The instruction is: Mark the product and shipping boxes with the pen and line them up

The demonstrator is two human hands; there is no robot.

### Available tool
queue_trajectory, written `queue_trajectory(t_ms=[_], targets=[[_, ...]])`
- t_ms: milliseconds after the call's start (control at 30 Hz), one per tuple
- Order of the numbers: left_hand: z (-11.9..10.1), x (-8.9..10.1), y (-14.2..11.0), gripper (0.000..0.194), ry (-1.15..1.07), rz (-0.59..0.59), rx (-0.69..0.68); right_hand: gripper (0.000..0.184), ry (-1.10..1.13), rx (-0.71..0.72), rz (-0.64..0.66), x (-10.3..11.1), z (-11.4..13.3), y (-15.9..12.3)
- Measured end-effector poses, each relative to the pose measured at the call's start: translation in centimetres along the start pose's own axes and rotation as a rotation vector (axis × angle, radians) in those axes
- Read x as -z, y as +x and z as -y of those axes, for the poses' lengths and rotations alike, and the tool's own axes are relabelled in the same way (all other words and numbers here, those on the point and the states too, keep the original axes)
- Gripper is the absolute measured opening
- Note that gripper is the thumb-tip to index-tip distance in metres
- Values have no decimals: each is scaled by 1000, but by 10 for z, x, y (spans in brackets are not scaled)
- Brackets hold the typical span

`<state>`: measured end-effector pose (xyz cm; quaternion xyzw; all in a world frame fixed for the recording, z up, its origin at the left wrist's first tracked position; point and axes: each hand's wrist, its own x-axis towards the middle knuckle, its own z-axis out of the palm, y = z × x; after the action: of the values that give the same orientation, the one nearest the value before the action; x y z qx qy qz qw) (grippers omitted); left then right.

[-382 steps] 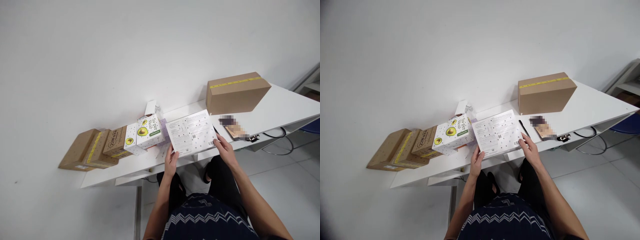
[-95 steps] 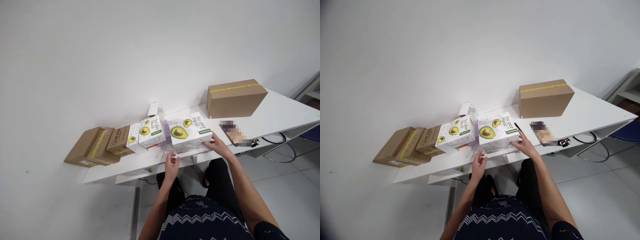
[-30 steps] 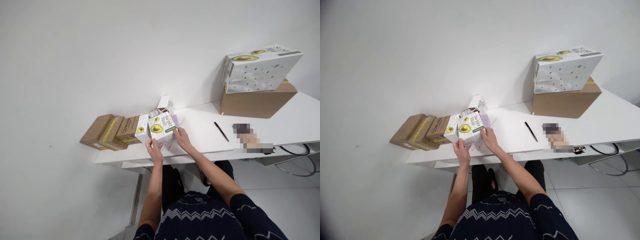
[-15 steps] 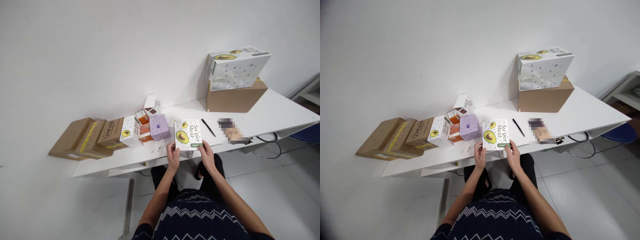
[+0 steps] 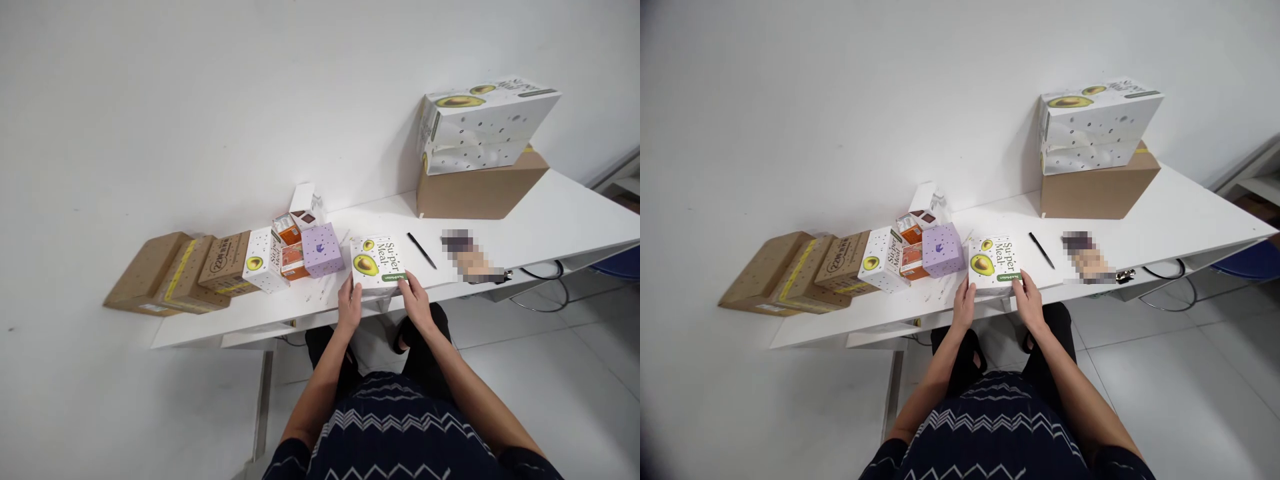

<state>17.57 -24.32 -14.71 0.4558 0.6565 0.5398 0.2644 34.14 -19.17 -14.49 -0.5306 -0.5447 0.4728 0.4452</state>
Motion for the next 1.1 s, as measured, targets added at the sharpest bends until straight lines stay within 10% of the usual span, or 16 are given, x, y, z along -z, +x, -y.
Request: queue_trajectory(t_ms=[400,767,1100], targets=[[-59,1,-11,48,398,-171,-497,50,-54,-9,61,-15,-18,-24],[-23,-24,-29,100,323,-152,-322,50,134,-119,149,-4,-16,-21],[1,-34,-30,99,476,-228,-300,55,261,-139,136,-4,6,-24]])
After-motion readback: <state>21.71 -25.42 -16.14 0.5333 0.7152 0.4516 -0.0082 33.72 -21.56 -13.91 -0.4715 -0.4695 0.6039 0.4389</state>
